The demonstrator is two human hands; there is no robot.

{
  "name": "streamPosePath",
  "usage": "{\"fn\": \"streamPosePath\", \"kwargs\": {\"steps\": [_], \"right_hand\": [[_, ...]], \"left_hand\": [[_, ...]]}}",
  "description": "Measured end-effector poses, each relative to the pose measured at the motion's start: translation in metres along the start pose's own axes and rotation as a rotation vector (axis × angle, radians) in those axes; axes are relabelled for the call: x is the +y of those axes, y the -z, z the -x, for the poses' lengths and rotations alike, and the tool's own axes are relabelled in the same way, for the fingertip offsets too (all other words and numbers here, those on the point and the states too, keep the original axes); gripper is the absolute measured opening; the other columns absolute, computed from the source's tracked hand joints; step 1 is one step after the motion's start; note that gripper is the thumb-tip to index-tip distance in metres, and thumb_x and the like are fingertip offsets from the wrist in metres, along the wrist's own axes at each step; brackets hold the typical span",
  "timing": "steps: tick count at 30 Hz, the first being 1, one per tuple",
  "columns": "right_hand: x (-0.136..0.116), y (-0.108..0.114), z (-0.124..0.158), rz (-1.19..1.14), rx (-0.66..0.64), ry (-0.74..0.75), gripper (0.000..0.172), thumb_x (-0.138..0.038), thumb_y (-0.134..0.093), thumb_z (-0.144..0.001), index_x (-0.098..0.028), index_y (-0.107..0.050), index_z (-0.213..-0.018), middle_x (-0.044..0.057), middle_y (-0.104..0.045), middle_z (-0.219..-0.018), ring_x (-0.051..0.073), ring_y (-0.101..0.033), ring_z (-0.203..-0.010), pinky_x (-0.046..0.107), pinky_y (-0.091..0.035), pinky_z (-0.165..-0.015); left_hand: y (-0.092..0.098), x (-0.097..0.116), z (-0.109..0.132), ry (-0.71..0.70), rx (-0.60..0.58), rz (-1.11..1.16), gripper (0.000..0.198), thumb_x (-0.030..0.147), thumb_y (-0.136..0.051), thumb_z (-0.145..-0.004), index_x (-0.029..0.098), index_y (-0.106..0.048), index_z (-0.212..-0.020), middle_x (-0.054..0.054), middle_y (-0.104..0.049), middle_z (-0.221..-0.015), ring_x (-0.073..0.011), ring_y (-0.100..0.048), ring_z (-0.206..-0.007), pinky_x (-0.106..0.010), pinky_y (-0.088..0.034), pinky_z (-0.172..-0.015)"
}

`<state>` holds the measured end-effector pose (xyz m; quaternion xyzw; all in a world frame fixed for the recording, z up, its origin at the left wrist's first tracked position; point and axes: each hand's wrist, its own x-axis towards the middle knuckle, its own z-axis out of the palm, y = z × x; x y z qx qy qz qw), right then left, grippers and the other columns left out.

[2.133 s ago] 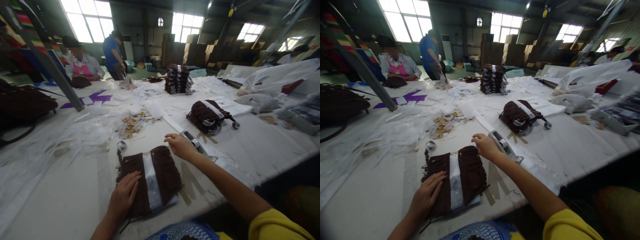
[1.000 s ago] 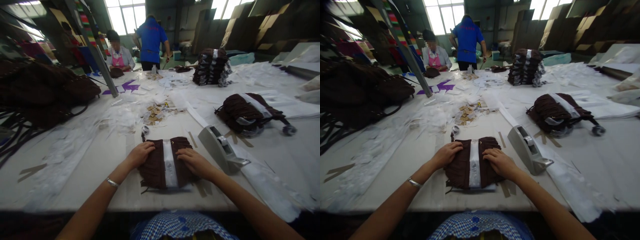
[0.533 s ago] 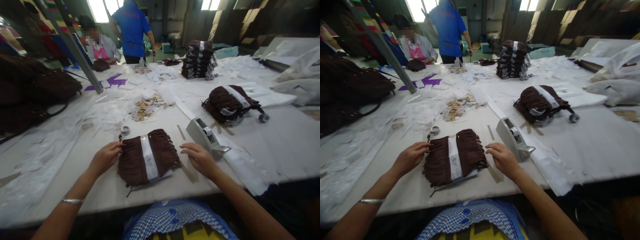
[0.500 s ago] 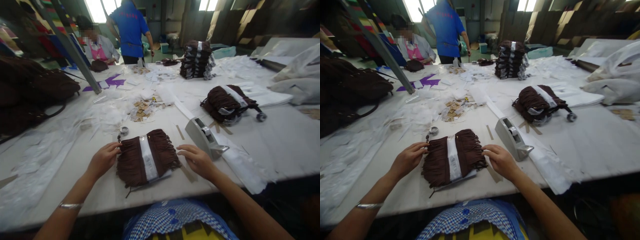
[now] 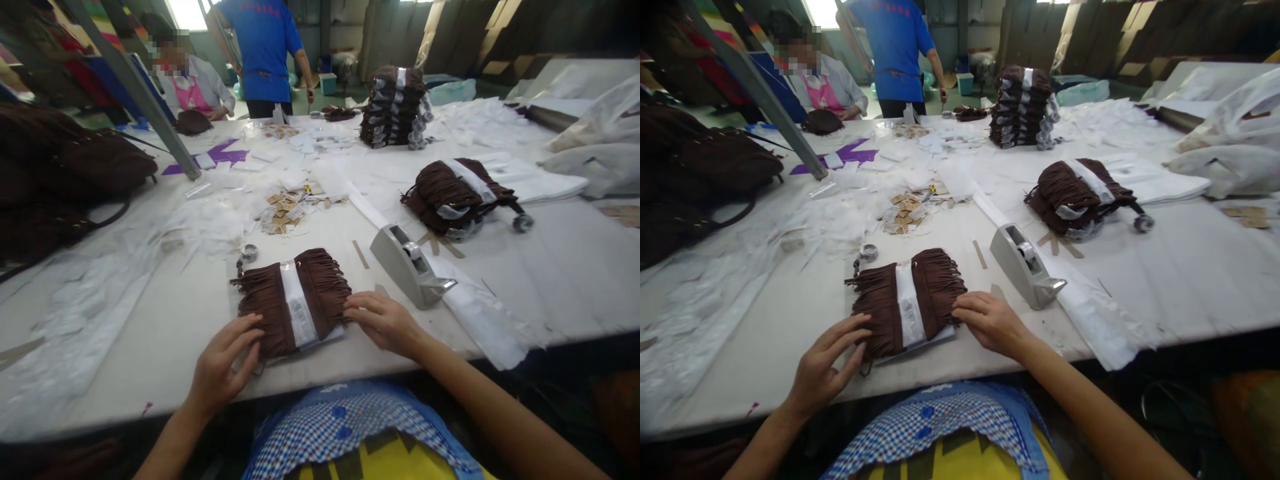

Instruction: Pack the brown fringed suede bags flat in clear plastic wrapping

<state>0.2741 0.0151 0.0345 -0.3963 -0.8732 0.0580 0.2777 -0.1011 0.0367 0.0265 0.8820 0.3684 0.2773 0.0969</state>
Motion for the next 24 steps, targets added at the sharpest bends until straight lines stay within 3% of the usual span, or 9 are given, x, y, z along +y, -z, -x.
{"fn": "streamPosePath", "kwargs": {"steps": [3, 5, 9, 13, 18, 21, 24], "right_hand": [[-0.008, -0.020, -0.012, 0.009, -0.030, 0.097, 0.028, -0.016, -0.054, -0.092, -0.021, -0.062, -0.118, 0.008, -0.067, -0.118, 0.021, -0.060, -0.113, 0.042, -0.046, -0.104], [-0.002, -0.029, -0.010, 0.067, -0.030, 0.074, 0.024, -0.013, -0.051, -0.093, -0.020, -0.063, -0.113, 0.008, -0.068, -0.114, 0.021, -0.061, -0.109, 0.039, -0.050, -0.098], [0.016, -0.021, 0.011, 0.182, -0.053, -0.043, 0.019, -0.010, -0.051, -0.092, -0.020, -0.066, -0.096, 0.007, -0.069, -0.102, 0.020, -0.064, -0.096, 0.035, -0.054, -0.085], [0.017, -0.004, 0.030, 0.184, -0.004, -0.208, 0.021, -0.004, -0.050, -0.087, -0.020, -0.064, -0.086, 0.007, -0.069, -0.105, 0.022, -0.063, -0.099, 0.040, -0.051, -0.091], [0.000, 0.007, 0.026, 0.144, 0.118, -0.335, 0.024, -0.004, -0.046, -0.087, -0.021, -0.064, -0.089, 0.008, -0.065, -0.119, 0.026, -0.061, -0.111, 0.046, -0.048, -0.098], [-0.013, 0.004, 0.005, 0.041, 0.082, -0.195, 0.027, -0.008, -0.047, -0.091, -0.022, -0.065, -0.105, 0.008, -0.065, -0.122, 0.023, -0.060, -0.113, 0.044, -0.048, -0.101], [-0.024, -0.008, -0.021, -0.039, -0.057, 0.059, 0.031, -0.009, -0.049, -0.092, -0.022, -0.064, -0.116, 0.007, -0.064, -0.125, 0.022, -0.057, -0.117, 0.041, -0.049, -0.101]], "left_hand": [[-0.011, 0.019, -0.013, -0.115, -0.085, 0.007, 0.029, 0.019, -0.061, -0.087, 0.022, -0.061, -0.116, -0.009, -0.063, -0.130, -0.0247, -0.056, -0.124, -0.049, -0.042, -0.111], [-0.021, 0.025, -0.017, -0.187, -0.136, -0.007, 0.028, 0.020, -0.059, -0.089, 0.021, -0.061, -0.117, -0.009, -0.065, -0.128, -0.0239, -0.058, -0.122, -0.048, -0.042, -0.111], [-0.031, 0.017, -0.003, -0.190, -0.090, -0.041, 0.031, 0.017, -0.058, -0.090, 0.021, -0.059, -0.121, -0.009, -0.066, -0.127, -0.0232, -0.058, -0.122, -0.048, -0.044, -0.109], [-0.022, 0.000, 0.024, -0.084, 0.000, -0.090, 0.030, 0.016, -0.058, -0.090, 0.021, -0.060, -0.119, -0.009, -0.066, -0.126, -0.0230, -0.060, -0.120, -0.046, -0.047, -0.107], [0.001, -0.011, 0.046, 0.245, 0.089, -0.272, 0.017, 0.016, -0.053, -0.092, 0.020, -0.064, -0.104, -0.011, -0.064, -0.126, -0.0285, -0.058, -0.119, -0.050, -0.050, -0.101], [0.007, -0.002, 0.041, 0.353, 0.156, -0.338, 0.018, 0.016, -0.051, -0.092, 0.020, -0.065, -0.103, -0.013, -0.064, -0.124, -0.0310, -0.058, -0.118, -0.054, -0.050, -0.099], [0.000, 0.019, 0.027, 0.253, 0.164, -0.218, 0.027, 0.014, -0.052, -0.092, 0.023, -0.061, -0.116, -0.009, -0.064, -0.126, -0.0254, -0.058, -0.120, -0.048, -0.048, -0.104]]}}
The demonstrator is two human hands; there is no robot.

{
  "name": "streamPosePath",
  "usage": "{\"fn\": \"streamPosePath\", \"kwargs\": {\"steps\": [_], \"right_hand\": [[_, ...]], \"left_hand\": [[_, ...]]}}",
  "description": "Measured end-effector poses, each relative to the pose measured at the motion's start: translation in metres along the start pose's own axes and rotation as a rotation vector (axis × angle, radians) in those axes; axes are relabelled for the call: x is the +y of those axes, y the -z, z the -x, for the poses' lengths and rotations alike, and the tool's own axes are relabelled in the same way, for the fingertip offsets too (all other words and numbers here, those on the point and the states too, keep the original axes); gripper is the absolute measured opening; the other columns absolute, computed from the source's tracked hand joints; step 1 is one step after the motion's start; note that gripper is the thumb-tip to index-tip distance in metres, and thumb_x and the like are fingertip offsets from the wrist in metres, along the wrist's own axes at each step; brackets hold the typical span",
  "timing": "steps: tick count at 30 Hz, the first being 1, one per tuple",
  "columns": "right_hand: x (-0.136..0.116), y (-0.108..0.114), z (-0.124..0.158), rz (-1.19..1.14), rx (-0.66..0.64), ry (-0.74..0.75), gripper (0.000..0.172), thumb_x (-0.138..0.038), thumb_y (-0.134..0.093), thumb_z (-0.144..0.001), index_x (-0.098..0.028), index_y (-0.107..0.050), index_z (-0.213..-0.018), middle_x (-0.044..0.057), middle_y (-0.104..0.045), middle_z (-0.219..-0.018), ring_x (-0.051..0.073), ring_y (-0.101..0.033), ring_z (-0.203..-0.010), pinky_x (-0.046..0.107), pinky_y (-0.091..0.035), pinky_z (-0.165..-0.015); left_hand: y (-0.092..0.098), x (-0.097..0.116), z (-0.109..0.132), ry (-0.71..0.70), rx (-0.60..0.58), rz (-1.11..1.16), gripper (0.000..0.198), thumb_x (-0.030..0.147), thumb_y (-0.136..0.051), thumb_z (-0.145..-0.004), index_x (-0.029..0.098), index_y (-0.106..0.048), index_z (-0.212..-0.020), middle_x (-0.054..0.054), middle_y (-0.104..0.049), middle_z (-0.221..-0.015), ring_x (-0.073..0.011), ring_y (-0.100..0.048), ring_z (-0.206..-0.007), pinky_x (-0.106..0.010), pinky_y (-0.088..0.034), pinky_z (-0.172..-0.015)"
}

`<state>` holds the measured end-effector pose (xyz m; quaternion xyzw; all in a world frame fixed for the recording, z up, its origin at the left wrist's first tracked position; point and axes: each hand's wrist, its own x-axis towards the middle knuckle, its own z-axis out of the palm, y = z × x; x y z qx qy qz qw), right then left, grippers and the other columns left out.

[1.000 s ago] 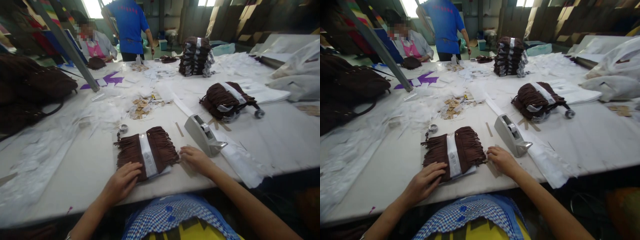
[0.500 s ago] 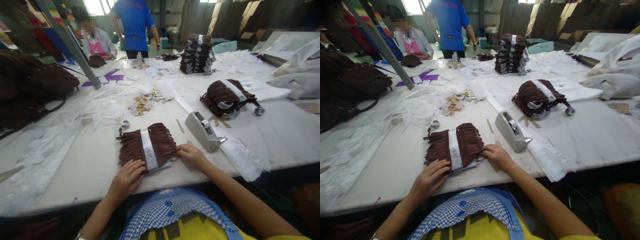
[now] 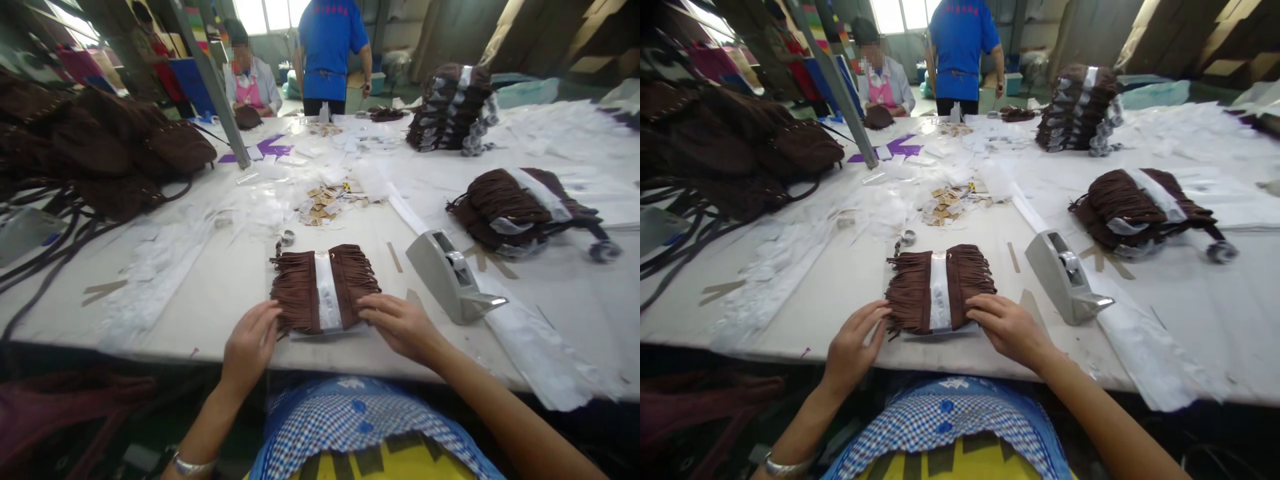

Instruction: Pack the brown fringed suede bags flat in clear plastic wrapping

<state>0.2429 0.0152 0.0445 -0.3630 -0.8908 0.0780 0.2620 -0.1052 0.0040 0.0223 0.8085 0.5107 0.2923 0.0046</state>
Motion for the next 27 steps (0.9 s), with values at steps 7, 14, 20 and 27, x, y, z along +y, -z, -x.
{"fn": "streamPosePath", "kwargs": {"steps": [7, 14, 20, 27], "right_hand": [[0.001, -0.030, -0.026, -0.061, -0.158, 0.160, 0.024, -0.018, -0.052, -0.094, -0.020, -0.066, -0.113, 0.008, -0.069, -0.114, 0.021, -0.063, -0.106, 0.041, -0.052, -0.095], [0.003, -0.033, -0.018, -0.102, -0.148, 0.112, 0.025, -0.017, -0.051, -0.095, -0.021, -0.064, -0.116, 0.008, -0.068, -0.117, 0.022, -0.061, -0.110, 0.043, -0.049, -0.099], [0.005, -0.034, -0.015, -0.118, -0.158, 0.109, 0.028, -0.016, -0.049, -0.096, -0.021, -0.062, -0.119, 0.008, -0.067, -0.120, 0.021, -0.060, -0.112, 0.045, -0.048, -0.101], [0.005, -0.035, -0.016, -0.142, -0.128, 0.101, 0.031, -0.013, -0.050, -0.094, -0.023, -0.063, -0.120, 0.008, -0.068, -0.118, 0.022, -0.061, -0.111, 0.046, -0.049, -0.099]], "left_hand": [[-0.020, 0.019, -0.003, -0.224, -0.084, 0.048, 0.015, 0.020, -0.058, -0.092, 0.019, -0.065, -0.105, -0.011, -0.062, -0.132, -0.0270, -0.055, -0.126, -0.048, -0.049, -0.105], [-0.009, 0.004, -0.003, -0.310, -0.114, -0.028, 0.012, 0.015, -0.055, -0.093, 0.019, -0.065, -0.098, -0.009, -0.063, -0.131, -0.0246, -0.055, -0.126, -0.048, -0.045, -0.109], [0.008, -0.010, -0.005, -0.327, -0.179, -0.104, 0.016, 0.014, -0.051, -0.092, 0.019, -0.065, -0.096, -0.008, -0.059, -0.137, -0.0234, -0.053, -0.129, -0.046, -0.042, -0.111], [0.026, -0.039, 0.003, 0.057, -0.096, -0.235, 0.013, 0.017, -0.054, -0.090, 0.019, -0.066, -0.095, -0.014, -0.064, -0.125, -0.0326, -0.059, -0.118, -0.054, -0.051, -0.097]]}}
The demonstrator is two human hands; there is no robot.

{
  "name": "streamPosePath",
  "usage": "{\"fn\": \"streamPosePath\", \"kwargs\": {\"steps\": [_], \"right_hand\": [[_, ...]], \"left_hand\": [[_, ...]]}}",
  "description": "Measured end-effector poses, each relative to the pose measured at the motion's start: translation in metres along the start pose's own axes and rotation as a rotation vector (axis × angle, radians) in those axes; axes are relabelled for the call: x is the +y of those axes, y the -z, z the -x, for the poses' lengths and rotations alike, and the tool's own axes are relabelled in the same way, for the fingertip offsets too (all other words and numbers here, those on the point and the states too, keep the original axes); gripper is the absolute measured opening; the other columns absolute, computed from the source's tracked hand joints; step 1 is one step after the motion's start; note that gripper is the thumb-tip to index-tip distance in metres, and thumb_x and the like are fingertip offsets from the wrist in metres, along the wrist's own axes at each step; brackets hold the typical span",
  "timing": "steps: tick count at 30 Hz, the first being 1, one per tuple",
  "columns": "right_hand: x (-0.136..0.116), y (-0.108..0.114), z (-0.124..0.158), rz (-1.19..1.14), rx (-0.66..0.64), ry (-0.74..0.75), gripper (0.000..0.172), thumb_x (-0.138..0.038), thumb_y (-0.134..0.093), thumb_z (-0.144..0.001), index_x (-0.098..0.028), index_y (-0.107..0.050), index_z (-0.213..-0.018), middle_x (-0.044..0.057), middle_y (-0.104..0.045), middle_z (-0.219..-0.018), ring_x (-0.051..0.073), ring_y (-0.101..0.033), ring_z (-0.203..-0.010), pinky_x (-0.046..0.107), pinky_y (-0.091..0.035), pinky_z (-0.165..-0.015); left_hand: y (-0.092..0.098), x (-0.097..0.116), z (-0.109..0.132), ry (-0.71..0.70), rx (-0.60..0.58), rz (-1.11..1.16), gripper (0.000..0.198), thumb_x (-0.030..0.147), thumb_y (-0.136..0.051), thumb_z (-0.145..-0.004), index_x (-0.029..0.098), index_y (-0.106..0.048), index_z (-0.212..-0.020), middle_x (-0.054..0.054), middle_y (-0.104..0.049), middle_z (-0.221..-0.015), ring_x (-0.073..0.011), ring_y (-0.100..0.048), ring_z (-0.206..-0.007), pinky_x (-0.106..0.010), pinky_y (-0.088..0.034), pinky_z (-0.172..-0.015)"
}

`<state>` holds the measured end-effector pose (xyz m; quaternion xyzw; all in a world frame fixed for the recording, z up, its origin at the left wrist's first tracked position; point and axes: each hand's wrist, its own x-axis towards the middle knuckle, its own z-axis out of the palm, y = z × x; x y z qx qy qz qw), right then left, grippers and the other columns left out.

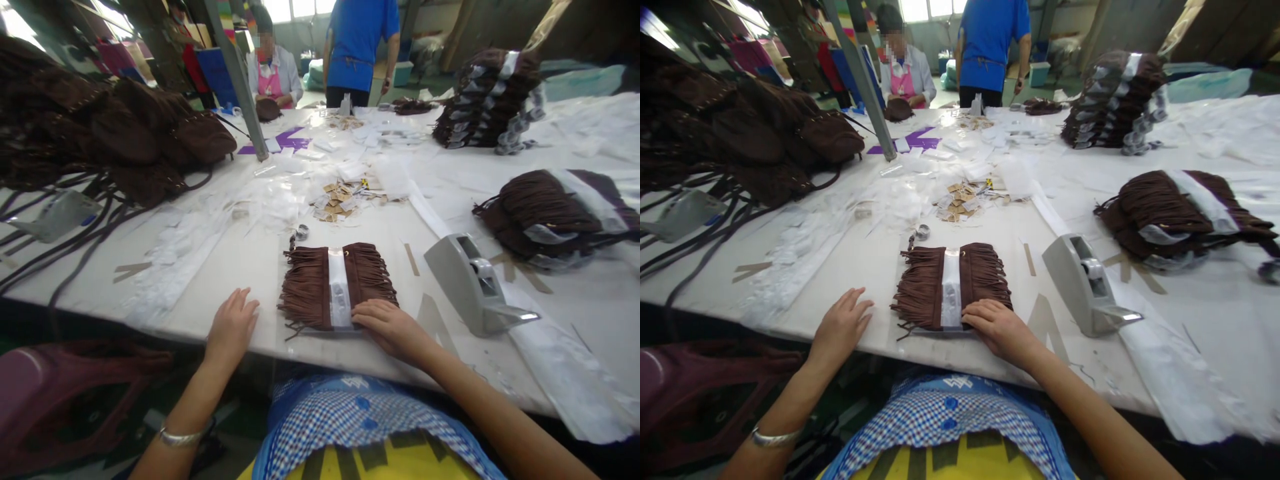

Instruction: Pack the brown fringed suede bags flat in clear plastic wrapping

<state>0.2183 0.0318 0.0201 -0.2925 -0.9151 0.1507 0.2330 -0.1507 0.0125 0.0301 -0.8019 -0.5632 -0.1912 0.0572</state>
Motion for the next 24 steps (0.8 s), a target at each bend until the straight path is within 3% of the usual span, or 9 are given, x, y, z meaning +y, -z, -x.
{"fn": "streamPosePath", "kwargs": {"steps": [2, 4, 6, 8, 10, 16, 18, 20, 24], "right_hand": [[-0.001, 0.001, -0.001, -0.004, 0.002, -0.002, 0.032, -0.012, -0.049, -0.093, -0.024, -0.063, -0.120, 0.007, -0.068, -0.118, 0.022, -0.061, -0.111, 0.046, -0.050, -0.098], [-0.001, 0.001, -0.001, -0.004, -0.006, 0.000, 0.032, -0.013, -0.049, -0.093, -0.024, -0.063, -0.120, 0.007, -0.068, -0.118, 0.022, -0.061, -0.111, 0.046, -0.050, -0.098], [-0.001, 0.001, -0.001, 0.004, -0.019, 0.003, 0.031, -0.014, -0.049, -0.094, -0.023, -0.062, -0.120, 0.007, -0.068, -0.118, 0.022, -0.061, -0.110, 0.045, -0.050, -0.097], [0.000, 0.001, -0.002, 0.014, -0.022, 0.008, 0.029, -0.015, -0.048, -0.095, -0.022, -0.062, -0.120, 0.007, -0.067, -0.119, 0.022, -0.061, -0.110, 0.045, -0.050, -0.097], [0.000, 0.000, -0.001, 0.020, -0.023, 0.014, 0.028, -0.015, -0.047, -0.096, -0.022, -0.062, -0.119, 0.007, -0.067, -0.119, 0.022, -0.061, -0.110, 0.044, -0.049, -0.098], [-0.002, 0.007, 0.001, -0.010, -0.005, 0.023, 0.025, -0.019, -0.050, -0.095, -0.021, -0.064, -0.116, 0.008, -0.069, -0.116, 0.022, -0.061, -0.110, 0.043, -0.049, -0.099], [-0.001, 0.014, -0.002, -0.026, 0.021, 0.023, 0.021, -0.021, -0.053, -0.094, -0.021, -0.065, -0.111, 0.006, -0.070, -0.111, 0.020, -0.063, -0.106, 0.041, -0.049, -0.099], [0.001, 0.019, -0.012, -0.002, 0.098, -0.005, 0.018, -0.020, -0.053, -0.095, -0.023, -0.066, -0.107, 0.005, -0.071, -0.108, 0.018, -0.065, -0.103, 0.041, -0.047, -0.102], [0.018, 0.019, -0.048, 0.135, 0.213, -0.121, 0.026, -0.022, -0.054, -0.095, -0.023, -0.064, -0.119, 0.007, -0.066, -0.125, 0.022, -0.057, -0.120, 0.045, -0.041, -0.110]], "left_hand": [[0.000, 0.015, -0.003, 0.006, 0.009, 0.090, 0.021, 0.020, -0.054, -0.091, 0.021, -0.063, -0.110, -0.012, -0.065, -0.122, -0.0288, -0.061, -0.115, -0.049, -0.052, -0.098], [-0.004, 0.039, -0.007, -0.122, -0.033, 0.242, 0.027, 0.023, -0.055, -0.093, 0.023, -0.060, -0.119, -0.009, -0.064, -0.125, -0.0242, -0.060, -0.116, -0.044, -0.050, -0.101], [-0.010, 0.061, -0.012, -0.281, -0.077, 0.336, 0.026, 0.023, -0.055, -0.094, 0.023, -0.061, -0.118, -0.007, -0.064, -0.126, -0.0220, -0.059, -0.117, -0.040, -0.049, -0.103], [-0.017, 0.071, -0.017, -0.351, -0.089, 0.347, 0.021, 0.022, -0.054, -0.094, 0.022, -0.063, -0.113, -0.007, -0.067, -0.120, -0.0208, -0.062, -0.111, -0.038, -0.051, -0.099], [-0.022, 0.065, -0.018, -0.345, -0.079, 0.326, 0.017, 0.022, -0.055, -0.094, 0.021, -0.065, -0.107, -0.006, -0.069, -0.112, -0.0195, -0.065, -0.103, -0.035, -0.054, -0.094], [-0.017, 0.006, -0.002, -0.232, -0.053, 0.199, 0.017, 0.020, -0.051, -0.094, 0.021, -0.067, -0.101, -0.007, -0.071, -0.107, -0.0205, -0.067, -0.098, -0.034, -0.056, -0.088], [-0.013, -0.002, -0.001, -0.156, -0.047, 0.155, 0.020, 0.019, -0.049, -0.094, 0.022, -0.067, -0.101, -0.007, -0.071, -0.109, -0.0218, -0.068, -0.098, -0.036, -0.057, -0.086], [-0.011, 0.004, -0.009, -0.081, 0.007, 0.178, 0.022, 0.019, -0.048, -0.093, 0.023, -0.067, -0.104, -0.006, -0.070, -0.112, -0.0218, -0.068, -0.101, -0.037, -0.057, -0.089], [-0.021, 0.049, -0.058, -0.075, 0.048, 0.322, 0.030, 0.021, -0.044, -0.096, 0.023, -0.062, -0.121, -0.006, -0.063, -0.131, -0.0197, -0.059, -0.121, -0.037, -0.048, -0.105]]}}
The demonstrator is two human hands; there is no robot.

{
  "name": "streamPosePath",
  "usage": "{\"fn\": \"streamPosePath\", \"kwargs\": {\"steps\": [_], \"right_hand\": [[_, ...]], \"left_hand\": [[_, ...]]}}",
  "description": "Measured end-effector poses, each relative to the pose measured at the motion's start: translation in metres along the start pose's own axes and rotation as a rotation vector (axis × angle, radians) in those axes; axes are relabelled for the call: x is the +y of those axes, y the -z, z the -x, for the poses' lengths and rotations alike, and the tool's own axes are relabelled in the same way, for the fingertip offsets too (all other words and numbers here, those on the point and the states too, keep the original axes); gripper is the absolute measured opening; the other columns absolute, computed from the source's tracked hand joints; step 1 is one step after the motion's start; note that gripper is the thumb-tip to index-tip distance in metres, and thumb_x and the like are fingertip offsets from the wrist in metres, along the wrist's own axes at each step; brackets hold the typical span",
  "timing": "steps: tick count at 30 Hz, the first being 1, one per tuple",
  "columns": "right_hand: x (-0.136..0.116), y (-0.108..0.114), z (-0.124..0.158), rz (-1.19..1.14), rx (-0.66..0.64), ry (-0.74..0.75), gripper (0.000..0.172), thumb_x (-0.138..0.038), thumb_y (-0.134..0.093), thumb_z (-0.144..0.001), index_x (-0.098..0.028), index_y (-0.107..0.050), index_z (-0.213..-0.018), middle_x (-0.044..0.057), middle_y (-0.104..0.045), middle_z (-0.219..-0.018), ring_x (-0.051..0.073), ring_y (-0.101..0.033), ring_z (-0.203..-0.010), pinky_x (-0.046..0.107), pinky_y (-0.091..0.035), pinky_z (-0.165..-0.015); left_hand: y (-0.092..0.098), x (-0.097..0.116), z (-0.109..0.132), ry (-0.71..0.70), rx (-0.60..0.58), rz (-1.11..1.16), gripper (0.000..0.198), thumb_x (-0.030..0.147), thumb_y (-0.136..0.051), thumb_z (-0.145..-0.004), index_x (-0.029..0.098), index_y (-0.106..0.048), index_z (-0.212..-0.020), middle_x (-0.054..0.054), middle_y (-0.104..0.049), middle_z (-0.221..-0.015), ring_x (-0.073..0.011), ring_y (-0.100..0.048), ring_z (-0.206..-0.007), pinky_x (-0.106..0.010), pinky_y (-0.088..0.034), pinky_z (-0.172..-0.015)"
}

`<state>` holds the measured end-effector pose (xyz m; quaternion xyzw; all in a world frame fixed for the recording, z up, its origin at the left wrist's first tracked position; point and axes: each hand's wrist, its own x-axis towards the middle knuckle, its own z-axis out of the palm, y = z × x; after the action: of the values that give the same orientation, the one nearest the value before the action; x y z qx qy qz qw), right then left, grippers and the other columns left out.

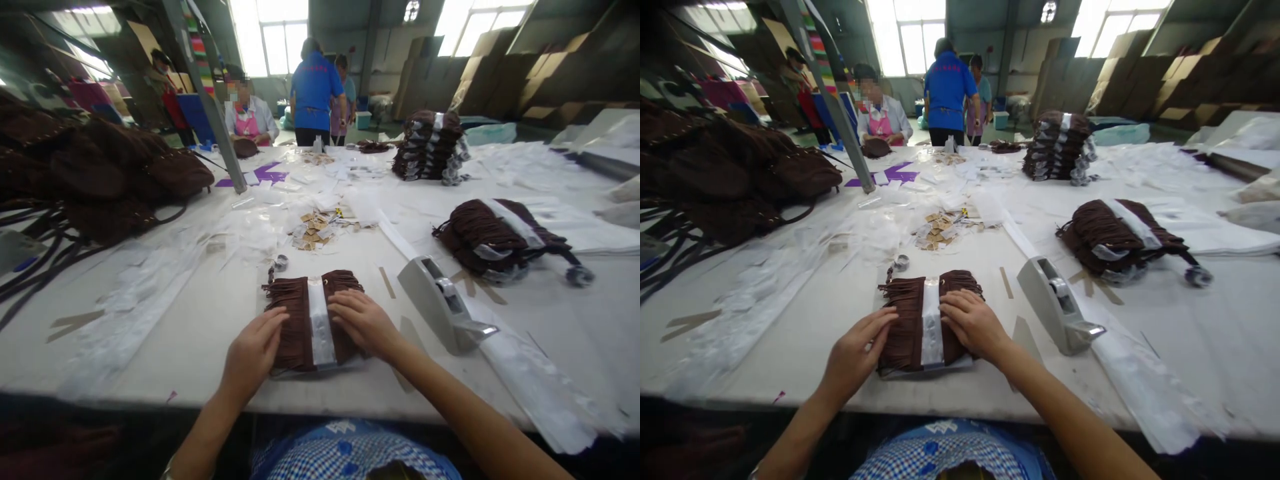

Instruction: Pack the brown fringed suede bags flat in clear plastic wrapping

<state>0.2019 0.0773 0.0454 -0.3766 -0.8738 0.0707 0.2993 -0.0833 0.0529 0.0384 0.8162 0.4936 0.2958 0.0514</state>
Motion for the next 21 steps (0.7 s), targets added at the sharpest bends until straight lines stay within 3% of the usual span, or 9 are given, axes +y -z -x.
{"fn": "streamPosePath", "kwargs": {"steps": [4, 6, 9, 13, 16, 18, 21], "right_hand": [[0.028, -0.019, -0.025, 0.093, -0.068, -0.099, 0.036, -0.029, -0.060, -0.092, -0.022, -0.061, -0.127, 0.010, -0.058, -0.137, 0.028, -0.047, -0.132, 0.050, -0.038, -0.111], [0.046, -0.023, -0.023, 0.094, -0.081, -0.133, 0.034, -0.031, -0.058, -0.094, -0.024, -0.062, -0.127, 0.008, -0.058, -0.137, 0.027, -0.048, -0.132, 0.050, -0.038, -0.111], [0.069, -0.019, -0.008, 0.071, -0.033, -0.192, 0.031, -0.029, -0.053, -0.096, -0.024, -0.064, -0.124, 0.007, -0.059, -0.136, 0.025, -0.052, -0.128, 0.047, -0.041, -0.109], [0.077, -0.005, -0.001, 0.120, 0.053, -0.315, 0.026, -0.024, -0.052, -0.095, -0.023, -0.070, -0.113, 0.010, -0.067, -0.122, 0.026, -0.061, -0.114, 0.048, -0.046, -0.101], [0.071, 0.001, -0.021, 0.137, 0.064, -0.307, 0.025, -0.025, -0.051, -0.096, -0.024, -0.071, -0.111, 0.008, -0.069, -0.119, 0.026, -0.060, -0.113, 0.048, -0.041, -0.105], [0.066, 0.001, -0.043, 0.095, -0.029, -0.274, 0.028, -0.027, -0.049, -0.097, -0.022, -0.068, -0.117, 0.008, -0.066, -0.124, 0.024, -0.058, -0.116, 0.043, -0.038, -0.108], [0.065, -0.005, -0.079, 0.007, -0.329, -0.277, 0.037, -0.033, -0.046, -0.099, -0.019, -0.062, -0.128, 0.011, -0.062, -0.131, 0.024, -0.055, -0.121, 0.037, -0.037, -0.107]], "left_hand": [[-0.041, 0.012, -0.045, -0.056, -0.139, -0.093, 0.045, 0.031, -0.045, -0.097, 0.018, -0.049, -0.140, -0.011, -0.044, -0.150, -0.0272, -0.037, -0.141, -0.049, -0.035, -0.114], [-0.056, 0.002, -0.050, -0.036, -0.211, -0.168, 0.051, 0.038, -0.047, -0.096, 0.018, -0.047, -0.143, -0.013, -0.040, -0.152, -0.0314, -0.033, -0.143, -0.056, -0.031, -0.114], [-0.064, -0.018, -0.039, -0.004, -0.264, -0.189, 0.051, 0.043, -0.043, -0.097, 0.022, -0.046, -0.143, -0.012, -0.038, -0.154, -0.0309, -0.031, -0.144, -0.057, -0.031, -0.113], [-0.058, -0.035, -0.019, 0.027, -0.256, -0.139, 0.048, 0.040, -0.041, -0.098, 0.023, -0.048, -0.142, -0.010, -0.037, -0.154, -0.0299, -0.030, -0.144, -0.055, -0.033, -0.112], [-0.049, -0.036, -0.009, 0.106, -0.195, -0.102, 0.046, 0.038, -0.044, -0.096, 0.023, -0.053, -0.138, -0.010, -0.041, -0.152, -0.0320, -0.036, -0.141, -0.057, -0.034, -0.111], [-0.038, -0.030, -0.002, 0.183, -0.096, -0.044, 0.045, 0.038, -0.048, -0.094, 0.022, -0.057, -0.134, -0.011, -0.046, -0.149, -0.0323, -0.041, -0.138, -0.055, -0.034, -0.111], [-0.020, -0.009, 0.015, 0.388, 0.028, 0.169, 0.040, 0.043, -0.055, -0.089, 0.025, -0.066, -0.122, -0.008, -0.062, -0.133, -0.0298, -0.055, -0.125, -0.046, -0.039, -0.110]]}}
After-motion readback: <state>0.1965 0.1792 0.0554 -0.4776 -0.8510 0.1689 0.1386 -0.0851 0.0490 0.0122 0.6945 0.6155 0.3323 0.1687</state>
